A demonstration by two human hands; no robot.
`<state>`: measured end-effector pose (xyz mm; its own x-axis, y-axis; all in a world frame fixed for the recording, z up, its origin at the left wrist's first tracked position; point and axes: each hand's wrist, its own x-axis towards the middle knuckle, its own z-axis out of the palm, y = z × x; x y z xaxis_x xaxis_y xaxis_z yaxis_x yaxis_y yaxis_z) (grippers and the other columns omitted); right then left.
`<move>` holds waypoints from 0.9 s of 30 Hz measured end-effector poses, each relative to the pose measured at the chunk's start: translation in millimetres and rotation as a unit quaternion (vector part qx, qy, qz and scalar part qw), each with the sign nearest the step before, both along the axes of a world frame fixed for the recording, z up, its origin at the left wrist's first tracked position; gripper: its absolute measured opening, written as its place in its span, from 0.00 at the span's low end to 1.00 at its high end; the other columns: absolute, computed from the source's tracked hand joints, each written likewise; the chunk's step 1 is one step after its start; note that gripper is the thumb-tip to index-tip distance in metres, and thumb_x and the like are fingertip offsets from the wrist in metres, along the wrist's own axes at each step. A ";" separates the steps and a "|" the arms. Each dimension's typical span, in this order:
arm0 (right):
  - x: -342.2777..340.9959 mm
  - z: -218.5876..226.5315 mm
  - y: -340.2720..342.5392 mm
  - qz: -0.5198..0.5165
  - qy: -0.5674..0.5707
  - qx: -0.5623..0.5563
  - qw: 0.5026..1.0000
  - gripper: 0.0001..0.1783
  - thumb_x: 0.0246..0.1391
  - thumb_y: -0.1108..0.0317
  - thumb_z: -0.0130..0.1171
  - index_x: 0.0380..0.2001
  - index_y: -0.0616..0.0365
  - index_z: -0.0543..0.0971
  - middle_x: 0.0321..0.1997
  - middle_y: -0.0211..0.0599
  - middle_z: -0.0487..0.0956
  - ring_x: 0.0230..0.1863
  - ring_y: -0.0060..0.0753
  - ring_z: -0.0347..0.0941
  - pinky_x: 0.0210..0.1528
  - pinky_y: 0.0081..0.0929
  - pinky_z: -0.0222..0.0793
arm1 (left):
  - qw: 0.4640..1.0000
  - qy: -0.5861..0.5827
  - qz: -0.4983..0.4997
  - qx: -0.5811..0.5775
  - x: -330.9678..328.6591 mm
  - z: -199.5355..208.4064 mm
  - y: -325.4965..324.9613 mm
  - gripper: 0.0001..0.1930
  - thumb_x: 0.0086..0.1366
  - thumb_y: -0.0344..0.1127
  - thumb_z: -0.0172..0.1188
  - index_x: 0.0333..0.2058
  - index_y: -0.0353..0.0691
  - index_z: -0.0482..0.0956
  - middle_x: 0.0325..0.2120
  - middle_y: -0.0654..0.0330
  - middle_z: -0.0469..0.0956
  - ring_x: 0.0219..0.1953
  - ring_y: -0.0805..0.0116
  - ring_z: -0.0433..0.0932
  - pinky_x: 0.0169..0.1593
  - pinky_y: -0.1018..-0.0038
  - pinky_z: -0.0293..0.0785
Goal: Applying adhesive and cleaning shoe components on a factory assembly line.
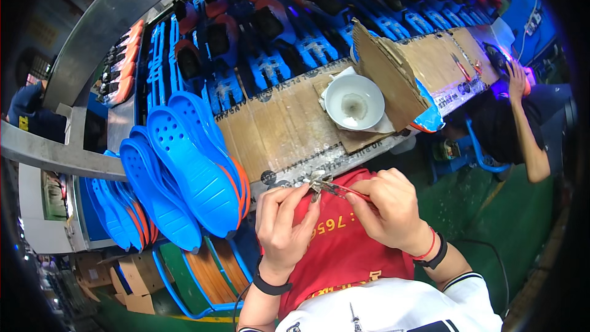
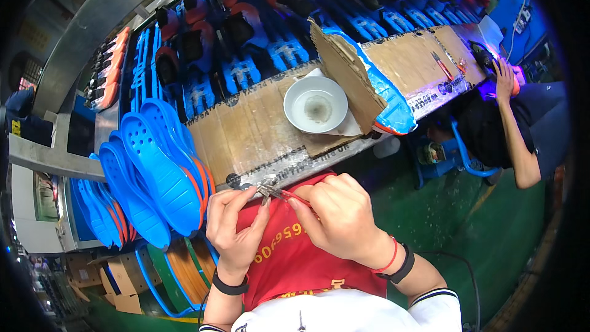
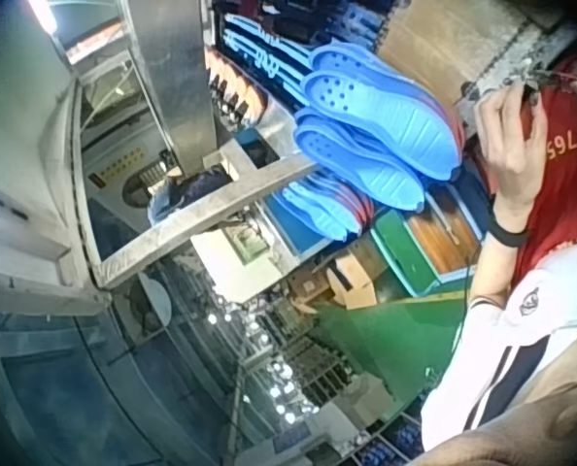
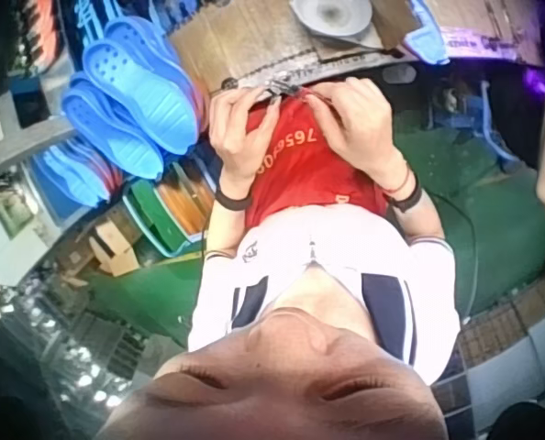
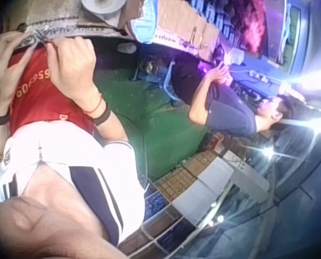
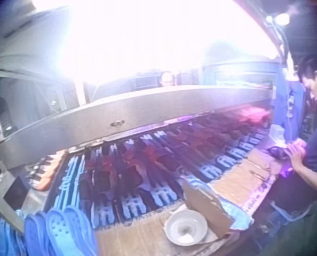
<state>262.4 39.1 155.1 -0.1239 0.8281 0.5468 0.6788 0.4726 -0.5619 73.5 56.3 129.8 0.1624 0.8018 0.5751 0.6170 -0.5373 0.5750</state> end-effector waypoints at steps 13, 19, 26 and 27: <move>0.9 -2.3 -3.4 -0.015 -0.010 0.007 1.000 0.09 0.43 0.76 0.68 0.29 0.59 0.78 0.22 0.31 0.74 0.22 0.34 0.68 0.28 0.30 0.61 | 0.999 -0.031 0.010 -0.016 -2.6 -0.6 1.3 0.19 0.42 0.21 0.74 0.37 0.36 0.83 0.29 0.57 0.76 0.32 0.64 0.77 0.35 0.73 0.75; 1.1 -4.5 -4.1 -0.013 -0.026 0.005 1.000 0.09 0.43 0.77 0.68 0.29 0.59 0.78 0.22 0.31 0.74 0.21 0.34 0.68 0.28 0.30 0.60 | 0.999 -0.045 0.019 -0.018 -2.3 -1.5 0.2 0.19 0.43 0.21 0.74 0.37 0.37 0.83 0.29 0.57 0.76 0.32 0.65 0.77 0.36 0.74 0.75; 1.6 -2.4 -1.6 0.005 -0.012 0.012 1.000 0.08 0.43 0.77 0.67 0.28 0.59 0.78 0.22 0.31 0.75 0.21 0.34 0.67 0.27 0.31 0.59 | 0.998 -0.041 0.022 -0.049 -1.6 2.4 1.3 0.18 0.45 0.21 0.73 0.38 0.35 0.83 0.31 0.56 0.76 0.33 0.64 0.77 0.37 0.73 0.75; 4.6 -0.8 0.9 -0.011 -0.016 0.017 1.000 0.08 0.44 0.77 0.67 0.28 0.59 0.78 0.22 0.31 0.75 0.20 0.34 0.66 0.27 0.30 0.59 | 0.997 -0.030 0.027 -0.060 -1.8 3.2 2.7 0.18 0.46 0.21 0.72 0.39 0.35 0.83 0.32 0.56 0.76 0.34 0.63 0.77 0.38 0.73 0.75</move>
